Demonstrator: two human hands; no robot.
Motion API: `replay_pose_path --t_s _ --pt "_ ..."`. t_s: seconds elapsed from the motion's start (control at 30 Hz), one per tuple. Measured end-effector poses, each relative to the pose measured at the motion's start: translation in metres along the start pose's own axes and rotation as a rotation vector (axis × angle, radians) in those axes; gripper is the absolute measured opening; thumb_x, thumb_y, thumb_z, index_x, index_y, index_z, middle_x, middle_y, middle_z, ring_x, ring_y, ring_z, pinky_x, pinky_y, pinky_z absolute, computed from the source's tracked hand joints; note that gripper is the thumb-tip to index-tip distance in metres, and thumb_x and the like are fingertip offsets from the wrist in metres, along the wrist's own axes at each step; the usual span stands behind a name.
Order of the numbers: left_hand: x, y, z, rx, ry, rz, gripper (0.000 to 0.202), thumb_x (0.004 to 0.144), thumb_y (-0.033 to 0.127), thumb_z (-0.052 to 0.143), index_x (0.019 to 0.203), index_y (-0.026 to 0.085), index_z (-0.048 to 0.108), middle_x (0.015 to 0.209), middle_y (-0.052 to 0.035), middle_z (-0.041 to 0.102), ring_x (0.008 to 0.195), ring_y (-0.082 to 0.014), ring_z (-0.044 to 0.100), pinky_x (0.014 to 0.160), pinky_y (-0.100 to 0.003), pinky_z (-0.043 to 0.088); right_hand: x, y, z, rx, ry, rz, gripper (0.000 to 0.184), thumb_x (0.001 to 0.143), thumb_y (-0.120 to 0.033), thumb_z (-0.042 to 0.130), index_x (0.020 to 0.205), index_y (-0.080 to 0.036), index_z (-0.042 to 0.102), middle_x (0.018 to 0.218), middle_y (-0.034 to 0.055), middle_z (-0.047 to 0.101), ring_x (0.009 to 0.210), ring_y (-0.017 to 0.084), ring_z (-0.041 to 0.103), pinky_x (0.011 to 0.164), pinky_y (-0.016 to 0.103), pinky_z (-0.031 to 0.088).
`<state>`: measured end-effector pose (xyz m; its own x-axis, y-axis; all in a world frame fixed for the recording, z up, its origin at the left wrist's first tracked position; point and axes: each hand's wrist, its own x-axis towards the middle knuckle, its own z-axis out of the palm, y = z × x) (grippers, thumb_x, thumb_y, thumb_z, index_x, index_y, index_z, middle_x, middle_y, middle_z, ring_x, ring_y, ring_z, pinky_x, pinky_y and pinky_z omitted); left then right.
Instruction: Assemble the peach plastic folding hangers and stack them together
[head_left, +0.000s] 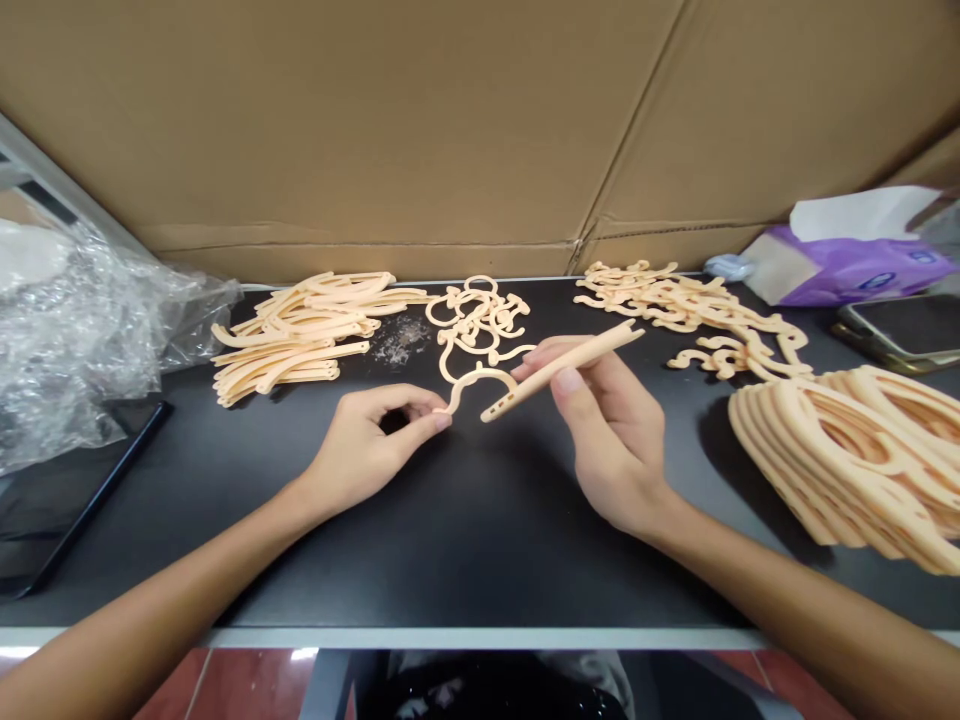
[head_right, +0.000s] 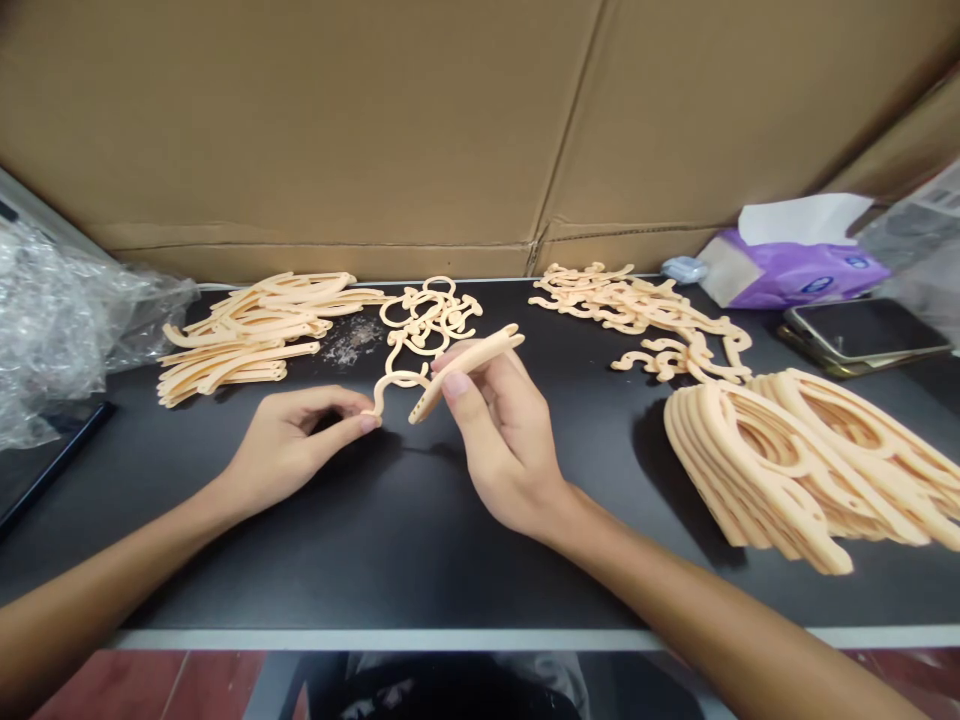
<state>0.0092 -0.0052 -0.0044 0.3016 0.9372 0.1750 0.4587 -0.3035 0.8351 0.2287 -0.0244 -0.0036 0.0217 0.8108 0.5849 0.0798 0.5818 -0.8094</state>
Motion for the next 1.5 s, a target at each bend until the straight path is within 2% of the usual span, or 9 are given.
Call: replay_pose_path --t_s 0.2,0.33,0.43,0.53,0.67,0.83,1.0,1.17,1.5 --pt "0.007 0.0 -0.004 -0.266 0.032 -0.13 0.018 0.078 0.033 0.082 0.084 0.017 0.076 0.077 -0.0013 0.074 0.068 -0.0117 0.065 0.067 -0.021 0.052 0.002 -0.008 -0.002 0.134 0.162 -0.017 0.014 0.102 -0.032 0.05 0.1 -0.024 0.061 0.097 0.0042 0.066 0.092 0.019 0.067 0.084 0.038 0.056" --pt "0.008 -0.004 -0.005 -0.452 0.05 -0.149 0.018 0.078 0.03 0.083 0.088 0.018 0.075 0.08 -0.0012 0.074 0.068 -0.0106 0.065 0.069 -0.02 0.053 0.009 -0.013 -0.006 0.072 0.212 0.033 0.012 0.102 -0.035 0.049 0.095 -0.027 0.055 0.087 0.0022 0.065 0.077 0.019 0.068 0.072 0.036 0.057" --pt "0.008 -0.006 -0.006 -0.529 0.02 -0.154 0.016 0.08 0.028 0.083 0.09 0.018 0.075 0.079 -0.0011 0.074 0.069 -0.0108 0.066 0.071 -0.021 0.054 0.008 -0.01 -0.005 0.029 0.055 0.116 0.01 0.1 -0.032 0.053 0.093 -0.024 0.055 0.081 -0.0003 0.063 0.068 0.015 0.066 0.064 0.031 0.053" --pt "0.008 -0.005 -0.007 -0.535 -0.009 -0.17 0.016 0.08 0.028 0.083 0.088 0.018 0.074 0.081 -0.0019 0.075 0.07 -0.0116 0.067 0.072 -0.021 0.055 0.002 -0.002 -0.004 -0.118 -0.2 0.203 0.008 0.099 -0.027 0.053 0.105 -0.022 0.057 0.077 -0.0026 0.062 0.062 0.012 0.062 0.061 0.028 0.05" --pt "0.007 -0.001 -0.007 -0.371 -0.027 -0.145 0.018 0.081 0.032 0.081 0.088 0.017 0.073 0.08 -0.0032 0.076 0.07 -0.0142 0.069 0.073 -0.024 0.055 -0.003 0.003 -0.006 -0.547 -0.407 0.037 0.025 0.099 -0.019 0.047 0.12 -0.019 0.062 0.089 0.0041 0.069 0.076 0.016 0.063 0.069 0.03 0.046" --pt "0.002 0.001 -0.004 -0.032 -0.038 -0.025 0.017 0.087 0.034 0.073 0.091 0.018 0.073 0.092 -0.0041 0.076 0.085 -0.0175 0.07 0.084 -0.028 0.054 -0.002 0.0 -0.008 -1.011 -0.532 -0.105 0.032 0.103 -0.027 0.042 0.112 -0.018 0.071 0.081 0.0058 0.067 0.07 0.018 0.059 0.069 0.032 0.038" --pt "-0.003 -0.003 -0.002 0.208 -0.057 0.184 0.011 0.091 0.029 0.065 0.094 0.019 0.067 0.087 -0.0012 0.074 0.076 -0.0146 0.068 0.074 -0.024 0.053 0.001 -0.003 -0.008 -1.148 -0.644 -0.218 0.03 0.103 -0.029 0.044 0.103 -0.02 0.073 0.078 0.0045 0.066 0.068 0.018 0.056 0.07 0.033 0.032" --pt "-0.003 -0.007 -0.002 0.303 -0.108 0.497 0.01 0.094 0.018 0.061 0.103 0.02 0.065 0.099 -0.0054 0.075 0.089 -0.0173 0.069 0.084 -0.03 0.053 0.005 -0.006 -0.013 -1.262 -0.714 -0.335 0.018 0.097 -0.016 0.055 0.101 -0.021 0.072 0.076 0.0044 0.066 0.073 0.019 0.057 0.074 0.035 0.028" --pt "-0.003 -0.002 -0.001 0.208 -0.174 0.497 0.013 0.093 0.014 0.06 0.099 0.02 0.069 0.091 -0.0066 0.075 0.081 -0.0177 0.067 0.077 -0.032 0.053 0.002 -0.009 -0.015 -1.313 -0.711 -0.442 0.028 0.093 -0.008 0.055 0.11 -0.024 0.071 0.083 0.0069 0.065 0.081 0.023 0.053 0.081 0.038 0.028"
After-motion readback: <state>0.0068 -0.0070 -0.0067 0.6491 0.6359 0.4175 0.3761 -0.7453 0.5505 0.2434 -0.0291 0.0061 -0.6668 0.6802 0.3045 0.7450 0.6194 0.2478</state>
